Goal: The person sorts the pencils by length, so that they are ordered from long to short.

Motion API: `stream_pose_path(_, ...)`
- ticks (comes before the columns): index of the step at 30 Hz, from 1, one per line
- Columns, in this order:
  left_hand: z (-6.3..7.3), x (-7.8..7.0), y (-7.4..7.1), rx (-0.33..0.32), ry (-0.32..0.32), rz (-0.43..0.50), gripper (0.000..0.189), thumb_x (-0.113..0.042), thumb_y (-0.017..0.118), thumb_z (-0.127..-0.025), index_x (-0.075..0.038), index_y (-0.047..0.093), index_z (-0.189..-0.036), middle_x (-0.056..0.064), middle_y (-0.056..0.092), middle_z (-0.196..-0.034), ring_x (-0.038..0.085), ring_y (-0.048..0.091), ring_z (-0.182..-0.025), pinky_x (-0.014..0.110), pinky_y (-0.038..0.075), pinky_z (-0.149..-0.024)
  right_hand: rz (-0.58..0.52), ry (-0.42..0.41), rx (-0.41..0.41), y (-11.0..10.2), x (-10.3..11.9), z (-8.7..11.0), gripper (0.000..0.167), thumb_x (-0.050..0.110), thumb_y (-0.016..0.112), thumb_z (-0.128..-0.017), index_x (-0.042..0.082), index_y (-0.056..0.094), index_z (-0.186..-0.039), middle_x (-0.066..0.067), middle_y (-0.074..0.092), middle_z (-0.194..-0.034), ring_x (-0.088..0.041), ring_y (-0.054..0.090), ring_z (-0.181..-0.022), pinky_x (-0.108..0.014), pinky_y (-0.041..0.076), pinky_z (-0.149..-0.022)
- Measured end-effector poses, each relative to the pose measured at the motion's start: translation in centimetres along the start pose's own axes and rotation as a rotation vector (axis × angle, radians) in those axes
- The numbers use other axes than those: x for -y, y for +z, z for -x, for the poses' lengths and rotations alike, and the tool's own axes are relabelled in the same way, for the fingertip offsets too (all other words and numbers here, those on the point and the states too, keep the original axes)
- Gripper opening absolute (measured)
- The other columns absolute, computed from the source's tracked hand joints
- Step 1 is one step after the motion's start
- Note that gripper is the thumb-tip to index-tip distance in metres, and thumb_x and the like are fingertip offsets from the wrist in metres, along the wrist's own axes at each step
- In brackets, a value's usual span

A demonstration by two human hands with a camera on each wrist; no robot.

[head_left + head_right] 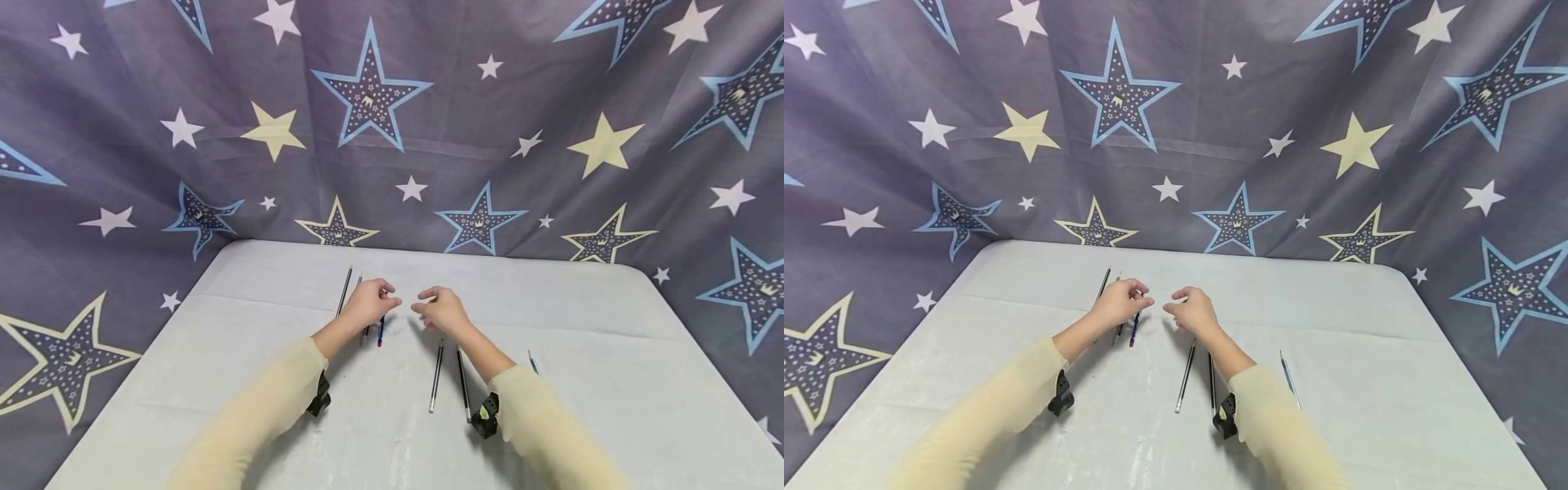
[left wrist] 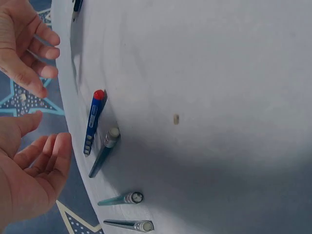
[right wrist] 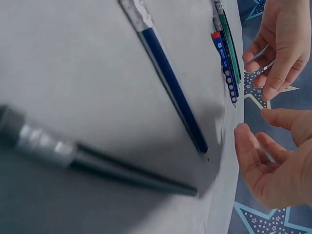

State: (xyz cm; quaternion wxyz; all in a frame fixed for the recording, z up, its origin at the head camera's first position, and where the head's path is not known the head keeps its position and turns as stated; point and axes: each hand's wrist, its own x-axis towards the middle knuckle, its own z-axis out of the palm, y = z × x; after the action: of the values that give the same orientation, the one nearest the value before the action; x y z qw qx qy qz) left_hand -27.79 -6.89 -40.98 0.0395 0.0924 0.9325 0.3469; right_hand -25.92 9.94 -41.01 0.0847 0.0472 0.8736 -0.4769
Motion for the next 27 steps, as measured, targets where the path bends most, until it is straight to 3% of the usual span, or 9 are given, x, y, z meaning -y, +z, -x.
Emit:
stream_pose_path(7, 1.0, -0.7, 0.5, 0.033, 0.02, -0.004, 0.03, -0.028, 0.066, -0.087, -0.007, 0.064, -0.108, 0.005, 0.066, -0.085, 0.013, 0.058, -0.07, 0.025, 0.048, -0.061, 0.015, 0.009, 0.025, -1.4, -0.5, 0.8, 0.036, 0.021, 0.068, -0.084, 0.005, 0.061, -0.115, -0.013, 0.065, -0.095, -0.017, 0.062, -0.061, -0.031, 0.057, -0.058)
stream_pose_path(15, 2.2, -1.6, 1.5, 0.101, 0.068, 0.074, 0.029, -0.026, 0.068, -0.085, -0.006, 0.065, -0.106, 0.004, 0.064, -0.084, 0.012, 0.056, -0.064, 0.024, 0.046, -0.058, 0.042, 0.003, 0.061, -3.3, -1.4, 1.8, 0.037, 0.019, 0.068, -0.084, 0.002, 0.06, -0.116, -0.013, 0.066, -0.093, -0.015, 0.059, -0.058, -0.03, 0.055, -0.056)
stream_pose_path(21, 3.0, -2.1, 2.5, 0.129, 0.105, 0.075, 0.028, -0.025, 0.07, -0.083, -0.005, 0.066, -0.103, 0.002, 0.062, -0.079, 0.009, 0.053, -0.058, 0.021, 0.044, -0.054, 0.082, 0.007, 0.078, -4.3, -2.1, 2.6, 0.036, 0.019, 0.068, -0.084, 0.002, 0.061, -0.115, -0.012, 0.064, -0.093, -0.017, 0.06, -0.058, -0.032, 0.056, -0.058)
stream_pose_path(27, 3.9, -2.6, 3.3, 0.19, 0.115, 0.083, 0.03, -0.026, 0.07, -0.083, -0.005, 0.066, -0.103, 0.0, 0.061, -0.077, 0.007, 0.053, -0.055, 0.021, 0.044, -0.053, 0.136, -0.015, 0.113, -5.0, -2.8, 3.7, 0.033, 0.018, 0.068, -0.084, 0.001, 0.061, -0.111, -0.008, 0.06, -0.084, -0.016, 0.058, -0.058, -0.029, 0.054, -0.055)
